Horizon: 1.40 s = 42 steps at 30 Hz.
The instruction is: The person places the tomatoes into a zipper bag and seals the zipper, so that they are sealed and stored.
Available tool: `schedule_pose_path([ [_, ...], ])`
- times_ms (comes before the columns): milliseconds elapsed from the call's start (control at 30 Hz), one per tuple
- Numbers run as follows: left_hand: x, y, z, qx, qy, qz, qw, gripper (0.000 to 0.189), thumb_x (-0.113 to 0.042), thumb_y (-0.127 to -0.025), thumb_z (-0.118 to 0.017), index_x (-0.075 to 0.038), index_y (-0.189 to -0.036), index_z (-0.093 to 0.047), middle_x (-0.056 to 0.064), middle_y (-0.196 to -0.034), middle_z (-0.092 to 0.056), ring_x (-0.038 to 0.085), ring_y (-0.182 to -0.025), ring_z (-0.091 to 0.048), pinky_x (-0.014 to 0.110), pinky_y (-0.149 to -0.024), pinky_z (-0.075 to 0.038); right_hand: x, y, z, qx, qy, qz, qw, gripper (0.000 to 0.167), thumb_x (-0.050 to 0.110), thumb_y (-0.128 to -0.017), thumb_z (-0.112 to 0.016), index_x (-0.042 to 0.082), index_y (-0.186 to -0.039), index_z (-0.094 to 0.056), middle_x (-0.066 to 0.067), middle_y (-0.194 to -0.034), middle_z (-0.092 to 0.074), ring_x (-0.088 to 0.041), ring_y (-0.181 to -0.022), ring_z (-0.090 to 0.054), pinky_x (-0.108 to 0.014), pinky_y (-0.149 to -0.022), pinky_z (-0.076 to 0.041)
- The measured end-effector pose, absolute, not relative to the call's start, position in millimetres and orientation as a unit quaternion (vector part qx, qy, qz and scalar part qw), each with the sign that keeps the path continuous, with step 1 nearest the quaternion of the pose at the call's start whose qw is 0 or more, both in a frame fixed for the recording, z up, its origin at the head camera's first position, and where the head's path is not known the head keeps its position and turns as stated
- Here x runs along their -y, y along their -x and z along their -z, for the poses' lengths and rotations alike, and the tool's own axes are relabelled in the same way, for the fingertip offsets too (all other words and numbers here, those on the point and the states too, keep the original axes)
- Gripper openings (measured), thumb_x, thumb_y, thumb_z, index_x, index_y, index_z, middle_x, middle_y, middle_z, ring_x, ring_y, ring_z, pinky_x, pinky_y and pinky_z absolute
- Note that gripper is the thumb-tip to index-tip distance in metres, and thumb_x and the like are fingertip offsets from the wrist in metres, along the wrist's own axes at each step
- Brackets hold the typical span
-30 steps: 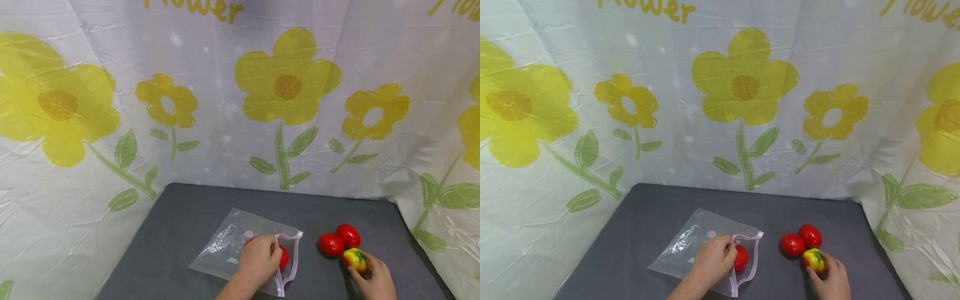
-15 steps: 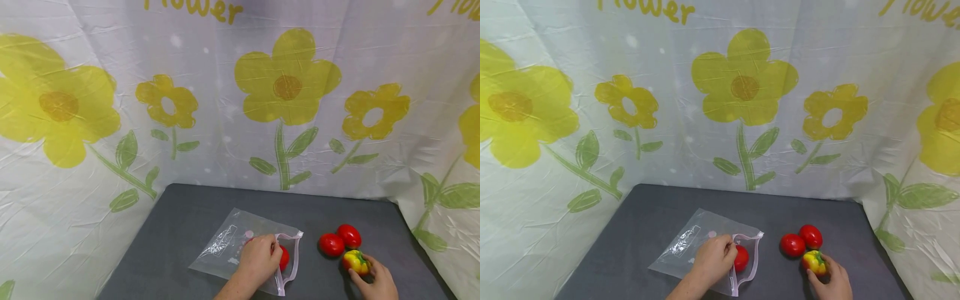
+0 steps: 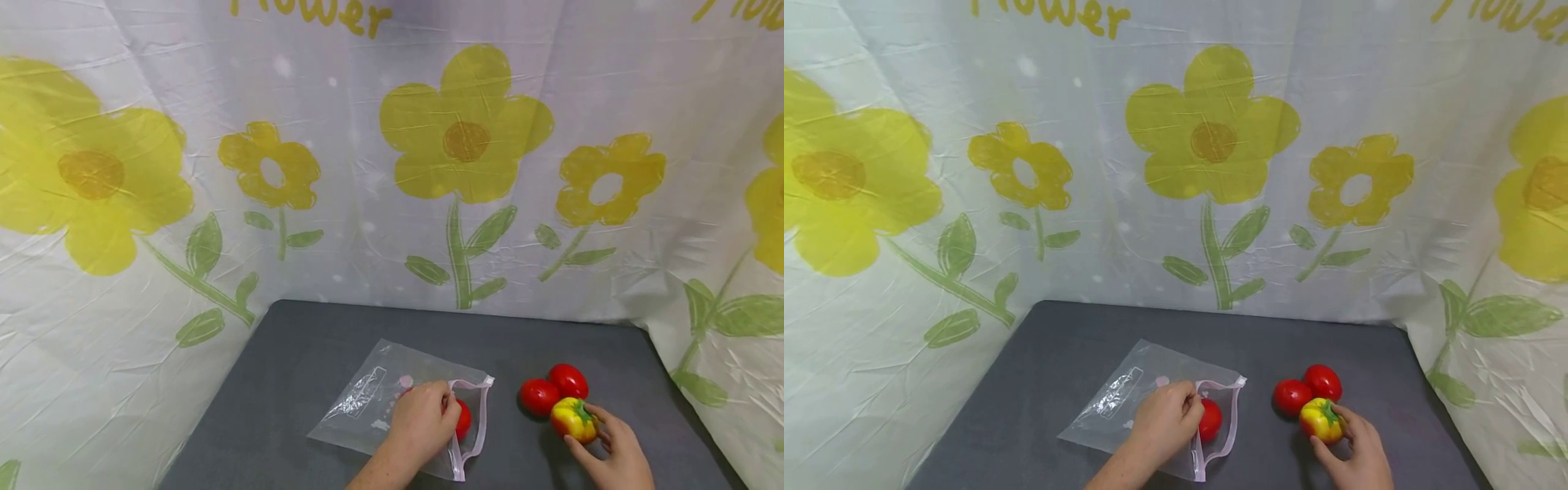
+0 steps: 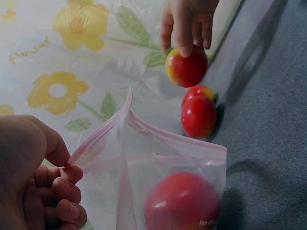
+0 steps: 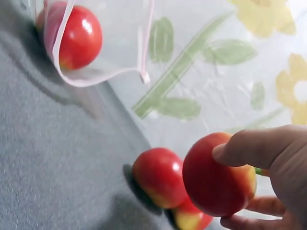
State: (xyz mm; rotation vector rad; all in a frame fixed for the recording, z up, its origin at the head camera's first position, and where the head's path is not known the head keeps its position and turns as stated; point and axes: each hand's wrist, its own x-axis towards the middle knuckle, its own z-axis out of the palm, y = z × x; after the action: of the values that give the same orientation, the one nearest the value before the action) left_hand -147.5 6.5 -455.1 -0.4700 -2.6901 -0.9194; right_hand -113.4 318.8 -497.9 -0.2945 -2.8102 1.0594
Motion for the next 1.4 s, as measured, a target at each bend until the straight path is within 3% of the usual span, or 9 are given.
schedule_pose_path([
  [267, -6.7, 147.5, 454.0, 0.928, 0.157, 0.314, 0.121, 0.027, -0.018, -0.089, -0.062, -0.020, -0.066, -0.049, -0.011, -0.058, -0.043, 0.008, -0.053, -0.042, 0.026, -0.051, -0.037, -299.8, 109.2, 485.6, 0.919, 0.094, -0.381, 0.037, 0.079, 0.031, -0.085, -0.083, -0.009, -0.141, -0.042, -0.035, -0.135, -0.046, -0.052, -0.118, -0.055, -0.060, -0.096, -0.049],
  [467, -7.2, 147.3, 453.3, 0.927, 0.161, 0.313, 0.129, 0.027, -0.018, -0.089, -0.062, -0.019, -0.066, -0.048, -0.012, -0.058, -0.043, 0.008, -0.053, -0.042, 0.026, -0.050, -0.036, -283.2, 105.9, 485.0, 0.920, 0.058, -0.383, 0.057, 0.070, 0.025, -0.083, -0.084, -0.006, -0.134, -0.048, -0.030, -0.130, -0.052, -0.048, -0.115, -0.058, -0.059, -0.092, -0.051],
  [700, -6.9, 148.1, 454.2, 0.928, 0.161, 0.312, 0.126, 0.027, -0.018, -0.090, -0.062, -0.020, -0.066, -0.049, -0.012, -0.058, -0.043, 0.008, -0.053, -0.043, 0.026, -0.051, -0.037, -264.6, 109.8, 485.4, 0.920, 0.040, -0.388, 0.033, 0.070, 0.029, -0.079, -0.089, 0.001, -0.133, -0.053, -0.021, -0.131, -0.056, -0.037, -0.110, -0.059, -0.056, -0.094, -0.051],
  [1000, -6.3, 146.9, 452.6, 0.934, 0.153, 0.303, 0.112, 0.026, -0.021, -0.090, -0.064, -0.019, -0.068, -0.051, -0.012, -0.059, -0.044, 0.010, -0.055, -0.047, 0.027, -0.053, -0.039, -241.6, 114.6, 488.8, 0.926, 0.014, -0.377, 0.017, 0.069, 0.031, -0.074, -0.092, 0.007, -0.129, -0.059, -0.009, -0.125, -0.062, -0.021, -0.099, -0.060, -0.039, -0.085, -0.056],
  [1400, -6.0, 144.5, 450.8, 0.936, 0.150, 0.306, 0.090, 0.025, -0.022, -0.090, -0.067, -0.019, -0.070, -0.053, -0.011, -0.059, -0.042, 0.009, -0.056, -0.045, 0.026, -0.055, -0.041, -221.7, 117.9, 494.5, 0.926, -0.012, -0.377, 0.011, 0.066, 0.028, -0.070, -0.094, 0.012, -0.125, -0.063, -0.006, -0.125, -0.063, -0.016, -0.093, -0.060, -0.036, -0.082, -0.058],
])
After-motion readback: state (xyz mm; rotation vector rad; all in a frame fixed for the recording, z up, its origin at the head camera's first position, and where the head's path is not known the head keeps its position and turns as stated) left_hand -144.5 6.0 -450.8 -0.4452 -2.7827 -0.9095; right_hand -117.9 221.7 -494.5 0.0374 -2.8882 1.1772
